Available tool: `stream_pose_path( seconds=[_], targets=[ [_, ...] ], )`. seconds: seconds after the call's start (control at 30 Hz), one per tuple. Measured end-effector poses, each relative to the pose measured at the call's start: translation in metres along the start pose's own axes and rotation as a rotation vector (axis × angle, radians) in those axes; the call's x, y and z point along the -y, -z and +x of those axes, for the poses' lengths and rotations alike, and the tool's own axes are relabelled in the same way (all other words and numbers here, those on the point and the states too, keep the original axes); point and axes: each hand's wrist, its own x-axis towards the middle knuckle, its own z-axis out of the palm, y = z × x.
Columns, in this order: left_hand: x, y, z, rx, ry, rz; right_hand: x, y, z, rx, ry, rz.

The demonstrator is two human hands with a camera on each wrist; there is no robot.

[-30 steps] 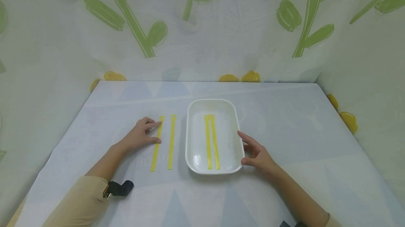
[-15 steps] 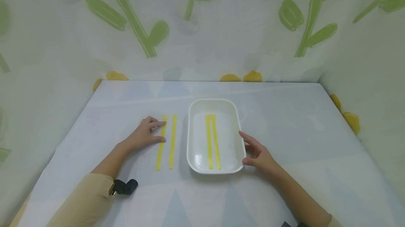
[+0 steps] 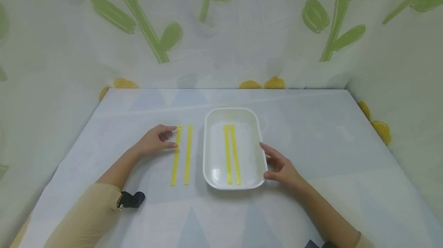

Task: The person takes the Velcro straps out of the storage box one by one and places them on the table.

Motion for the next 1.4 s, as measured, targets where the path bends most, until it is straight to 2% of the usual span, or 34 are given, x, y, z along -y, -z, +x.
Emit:
stream_pose_path(
  seconds=[0.13, 0.37, 0.53, 0.77, 1.2, 1.4],
  targets=[
    [-0.004, 0.004, 0.003, -0.005, -0.019, -0.055, 0.0, 0.0, 0.001, -0.004, -0.002, -0.018],
    [-0.023, 0.0, 0.012, 0.037, -0.037, -0.243, 0.0, 0.001, 0.0, -0.01, -0.005, -0.013],
    [-0.035, -0.003, 0.022, 0.054, -0.067, -0.286, -0.003, 0.0, 0.0, 0.0, -0.015, 0.019],
    [-0.055, -0.004, 0.038, 0.066, -0.097, -0.269, -0.003, 0.0, 0.001, 0.001, 0.023, 0.003],
    [-0.109, 0.0, 0.06, 0.152, -0.157, -0.261, -0.003, 0.003, -0.001, -0.003, 0.014, 0.003],
    [-0.128, -0.004, 0.073, 0.192, -0.126, -0.264, -0.001, 0.002, 0.0, -0.007, -0.003, -0.008]
  ],
)
